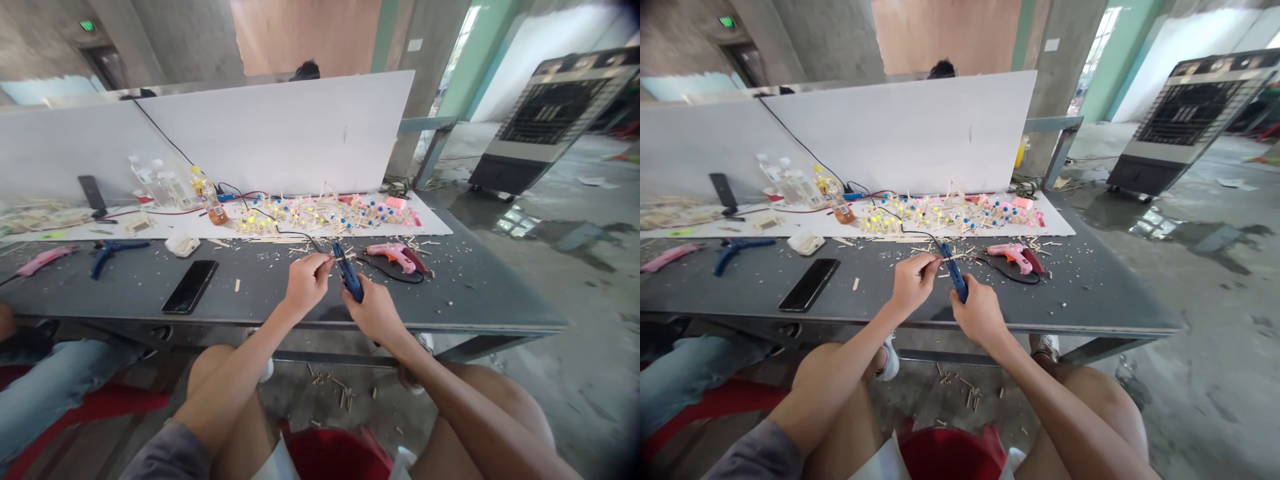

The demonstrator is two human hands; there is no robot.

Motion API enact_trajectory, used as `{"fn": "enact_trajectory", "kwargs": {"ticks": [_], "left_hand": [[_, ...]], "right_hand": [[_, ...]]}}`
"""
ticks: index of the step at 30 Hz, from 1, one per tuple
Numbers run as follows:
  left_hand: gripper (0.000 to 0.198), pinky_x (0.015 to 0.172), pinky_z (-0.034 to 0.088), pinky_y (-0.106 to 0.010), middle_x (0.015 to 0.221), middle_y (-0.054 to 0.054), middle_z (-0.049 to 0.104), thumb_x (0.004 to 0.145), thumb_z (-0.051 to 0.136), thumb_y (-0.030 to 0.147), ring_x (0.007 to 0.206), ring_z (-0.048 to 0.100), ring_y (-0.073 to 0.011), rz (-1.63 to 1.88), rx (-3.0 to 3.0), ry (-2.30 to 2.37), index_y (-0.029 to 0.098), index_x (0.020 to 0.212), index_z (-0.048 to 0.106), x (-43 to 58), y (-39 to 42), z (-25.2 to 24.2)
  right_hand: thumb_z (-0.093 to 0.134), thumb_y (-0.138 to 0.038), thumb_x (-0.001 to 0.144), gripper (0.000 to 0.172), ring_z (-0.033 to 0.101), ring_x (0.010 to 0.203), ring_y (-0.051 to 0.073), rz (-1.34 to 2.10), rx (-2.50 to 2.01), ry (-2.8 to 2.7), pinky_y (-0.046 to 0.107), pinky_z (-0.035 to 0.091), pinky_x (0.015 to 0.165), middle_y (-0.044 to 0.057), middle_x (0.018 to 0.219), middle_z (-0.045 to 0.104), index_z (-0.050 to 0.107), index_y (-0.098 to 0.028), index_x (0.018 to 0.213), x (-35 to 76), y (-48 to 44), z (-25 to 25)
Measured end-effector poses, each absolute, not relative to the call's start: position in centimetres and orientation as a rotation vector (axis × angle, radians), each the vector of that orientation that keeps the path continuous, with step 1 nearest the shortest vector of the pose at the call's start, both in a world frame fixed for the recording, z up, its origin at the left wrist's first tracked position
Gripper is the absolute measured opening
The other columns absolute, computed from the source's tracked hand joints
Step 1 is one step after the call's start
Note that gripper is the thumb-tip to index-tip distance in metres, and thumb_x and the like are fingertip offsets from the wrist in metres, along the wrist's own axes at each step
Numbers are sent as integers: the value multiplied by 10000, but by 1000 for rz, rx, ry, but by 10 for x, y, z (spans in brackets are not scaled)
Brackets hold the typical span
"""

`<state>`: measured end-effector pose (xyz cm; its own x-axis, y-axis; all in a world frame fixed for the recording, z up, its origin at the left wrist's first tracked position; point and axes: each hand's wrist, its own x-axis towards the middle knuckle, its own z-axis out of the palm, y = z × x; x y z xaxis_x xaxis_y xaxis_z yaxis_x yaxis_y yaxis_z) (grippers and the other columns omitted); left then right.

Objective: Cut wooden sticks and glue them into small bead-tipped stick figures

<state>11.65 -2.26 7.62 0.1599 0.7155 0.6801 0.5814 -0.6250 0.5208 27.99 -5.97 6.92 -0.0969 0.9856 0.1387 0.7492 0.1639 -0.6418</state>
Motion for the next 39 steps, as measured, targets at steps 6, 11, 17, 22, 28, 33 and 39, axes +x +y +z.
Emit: {"fn": "enact_trajectory", "kwargs": {"ticks": [6, 11, 17, 22, 28, 33, 39], "left_hand": [[248, 612, 433, -225, 772, -46, 711, 964, 486, 260, 652, 620, -126, 1441, 2370, 1254, 184, 825, 676, 112, -22, 79], [261, 599, 425, -226, 727, -39, 695, 965, 486, 273, 627, 611, -125, 1400, 2396, 1301, 186, 806, 675, 111, -21, 80], [263, 598, 417, -222, 741, -40, 702, 968, 489, 288, 627, 612, -121, 1400, 2405, 1313, 188, 806, 670, 111, -21, 78], [296, 586, 405, -228, 683, -34, 674, 979, 462, 304, 603, 594, -124, 1363, 2394, 1320, 190, 784, 654, 112, -21, 78], [348, 575, 379, -230, 606, -17, 620, 985, 441, 317, 559, 556, -119, 1329, 2385, 1351, 189, 711, 614, 114, -22, 80], [335, 558, 349, -230, 572, -1, 581, 977, 451, 286, 531, 525, -112, 1357, 2370, 1348, 190, 678, 568, 114, -25, 81], [328, 559, 332, -240, 578, -5, 573, 973, 442, 251, 541, 528, -122, 1302, 2436, 1364, 192, 667, 541, 111, -20, 78]], "right_hand": [[559, -309, 888, 189, 687, 787, 253, 578, -1618, -1918, 275, 412, 672, 76, 831, 738, 639, -194, 1016, 280, -59, 68], [561, -308, 890, 174, 693, 808, 253, 596, -1619, -1929, 275, 425, 694, 81, 840, 741, 639, -193, 995, 280, -58, 69], [559, -304, 888, 157, 685, 767, 240, 581, -1629, -1931, 270, 415, 680, 67, 807, 737, 638, -200, 976, 280, -58, 68], [547, -315, 897, 166, 673, 728, 236, 565, -1662, -1946, 271, 392, 646, 60, 770, 726, 640, -200, 974, 280, -58, 68], [531, -324, 909, 167, 671, 744, 238, 495, -1708, -1982, 273, 371, 641, 69, 786, 727, 636, -201, 953, 279, -57, 66], [515, -330, 918, 169, 657, 707, 235, 426, -1757, -2029, 284, 335, 621, 73, 757, 714, 622, -201, 932, 276, -57, 70], [519, -342, 915, 177, 655, 716, 235, 405, -1797, -2061, 287, 334, 626, 74, 767, 709, 621, -200, 943, 274, -56, 71]]}}
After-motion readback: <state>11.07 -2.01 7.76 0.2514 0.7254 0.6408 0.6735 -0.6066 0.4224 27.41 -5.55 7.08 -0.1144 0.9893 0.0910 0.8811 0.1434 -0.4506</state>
